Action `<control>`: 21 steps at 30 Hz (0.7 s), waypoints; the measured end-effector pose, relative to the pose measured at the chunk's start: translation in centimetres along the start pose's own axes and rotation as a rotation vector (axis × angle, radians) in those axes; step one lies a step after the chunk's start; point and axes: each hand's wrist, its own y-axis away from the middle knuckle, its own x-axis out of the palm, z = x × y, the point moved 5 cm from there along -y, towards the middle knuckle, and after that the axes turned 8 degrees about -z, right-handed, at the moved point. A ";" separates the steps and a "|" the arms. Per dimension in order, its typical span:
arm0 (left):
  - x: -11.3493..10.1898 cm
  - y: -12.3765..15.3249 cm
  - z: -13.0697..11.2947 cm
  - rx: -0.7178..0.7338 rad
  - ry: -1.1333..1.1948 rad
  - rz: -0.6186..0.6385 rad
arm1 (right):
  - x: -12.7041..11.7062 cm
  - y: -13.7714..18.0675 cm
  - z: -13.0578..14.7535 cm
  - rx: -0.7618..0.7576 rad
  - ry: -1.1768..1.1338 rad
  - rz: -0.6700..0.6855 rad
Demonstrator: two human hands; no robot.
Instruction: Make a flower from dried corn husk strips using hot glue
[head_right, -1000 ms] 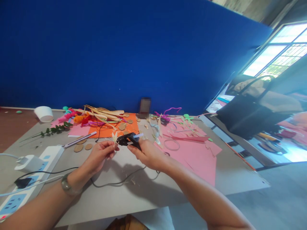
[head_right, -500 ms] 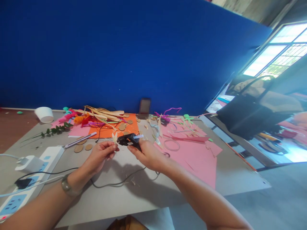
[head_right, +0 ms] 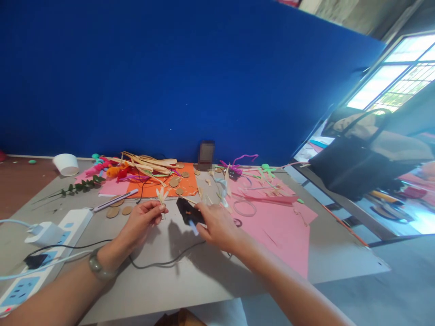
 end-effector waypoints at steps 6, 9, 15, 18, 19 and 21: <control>0.2 0.3 -0.3 0.039 0.072 0.012 | 3.7 1.9 -2.2 -0.026 0.166 0.172; 0.4 0.5 -0.1 0.034 0.093 0.057 | 3.6 2.3 -2.4 -0.048 0.168 0.180; 0.9 1.0 0.2 -0.009 0.052 0.165 | 0.9 0.6 -0.2 -0.061 -0.291 -0.072; 1.3 1.6 0.3 -0.056 0.024 0.239 | 1.8 -1.1 0.1 0.171 -0.702 -0.163; 1.5 1.8 0.3 -0.075 0.022 0.268 | 2.6 -1.6 0.2 0.246 -0.840 -0.150; 1.7 2.2 0.3 -0.100 0.025 0.317 | 4.2 -2.4 0.6 0.343 -1.095 -0.118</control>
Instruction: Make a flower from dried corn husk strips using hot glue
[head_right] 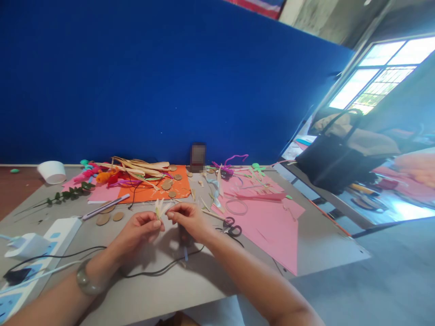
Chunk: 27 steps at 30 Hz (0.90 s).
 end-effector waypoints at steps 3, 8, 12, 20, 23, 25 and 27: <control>0.4 0.2 -0.1 -0.028 0.004 0.034 | 1.6 -0.7 -1.2 0.067 -0.303 0.078; 0.7 0.3 0.0 -0.093 0.023 0.040 | 2.3 -0.9 -1.9 0.086 -0.436 0.152; 0.8 0.5 0.4 -0.143 0.035 0.056 | 2.2 -0.9 -1.8 0.097 -0.446 0.174; 1.3 0.9 0.6 -0.205 0.081 0.104 | 1.9 -1.0 -2.2 0.082 -0.414 0.215; 1.4 1.0 0.7 -0.229 0.098 0.123 | 1.7 -0.9 -2.5 0.111 -0.417 0.195; 1.5 1.1 0.8 -0.237 0.104 0.131 | 1.7 -0.8 -2.6 0.121 -0.415 0.197; 1.5 1.1 0.8 -0.240 0.104 0.131 | 1.7 -0.8 -2.5 0.112 -0.403 0.198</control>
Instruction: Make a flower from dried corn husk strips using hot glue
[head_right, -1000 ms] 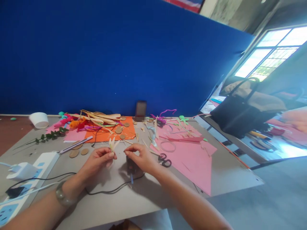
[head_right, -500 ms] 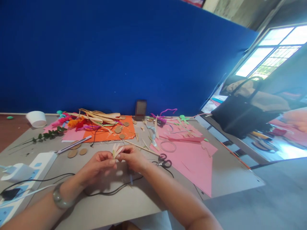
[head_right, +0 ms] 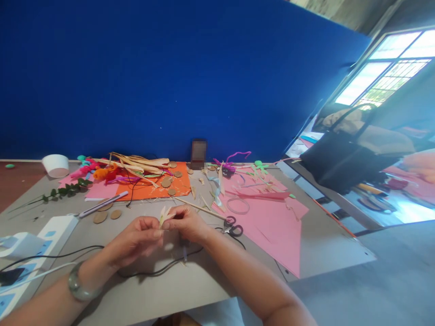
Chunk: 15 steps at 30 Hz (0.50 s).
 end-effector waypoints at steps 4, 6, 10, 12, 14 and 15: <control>0.0 0.1 -0.1 -0.003 -0.017 -0.029 | -0.2 -0.1 0.0 -0.019 0.030 -0.012; 0.1 0.1 -0.3 0.000 -0.038 -0.050 | -0.3 -0.2 -0.2 -0.017 0.035 -0.015; 0.2 0.3 -0.6 0.018 -0.079 -0.085 | -0.6 -0.3 -0.4 -0.023 0.047 -0.042; 0.3 0.3 -0.7 0.029 -0.087 -0.097 | -0.6 -0.3 -0.5 -0.028 0.047 -0.058; 0.3 0.4 -0.7 0.035 -0.095 -0.104 | -0.5 -0.3 -0.4 -0.029 0.041 -0.070; 0.3 0.4 -0.7 0.038 -0.101 -0.108 | -0.5 -0.2 -0.4 -0.029 0.039 -0.075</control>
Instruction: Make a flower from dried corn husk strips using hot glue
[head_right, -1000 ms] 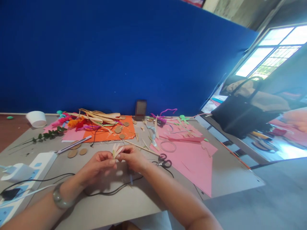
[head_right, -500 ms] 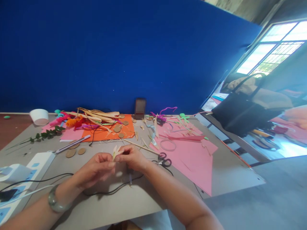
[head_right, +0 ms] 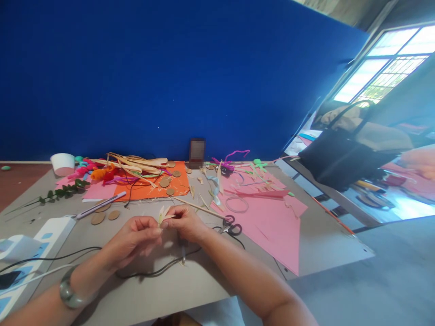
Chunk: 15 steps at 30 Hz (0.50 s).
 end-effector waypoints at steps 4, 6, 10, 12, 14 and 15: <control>-0.3 0.0 0.0 0.029 -0.049 -0.020 | 0.2 0.1 0.1 -0.026 -0.008 -0.013; -0.4 -0.1 -0.1 0.045 -0.077 -0.030 | 0.2 0.1 0.2 -0.045 -0.006 -0.015; -0.6 0.0 -0.3 0.068 -0.126 -0.053 | 0.3 0.3 0.3 -0.043 -0.009 -0.037; -0.7 0.1 -0.4 0.073 -0.154 -0.061 | 0.3 0.4 0.2 -0.030 -0.013 -0.046; -0.7 0.2 -0.4 0.083 -0.185 -0.061 | 0.3 0.4 0.2 -0.023 -0.018 -0.045; -0.7 0.2 -0.5 0.089 -0.200 -0.057 | 0.3 0.3 0.1 -0.021 -0.024 -0.040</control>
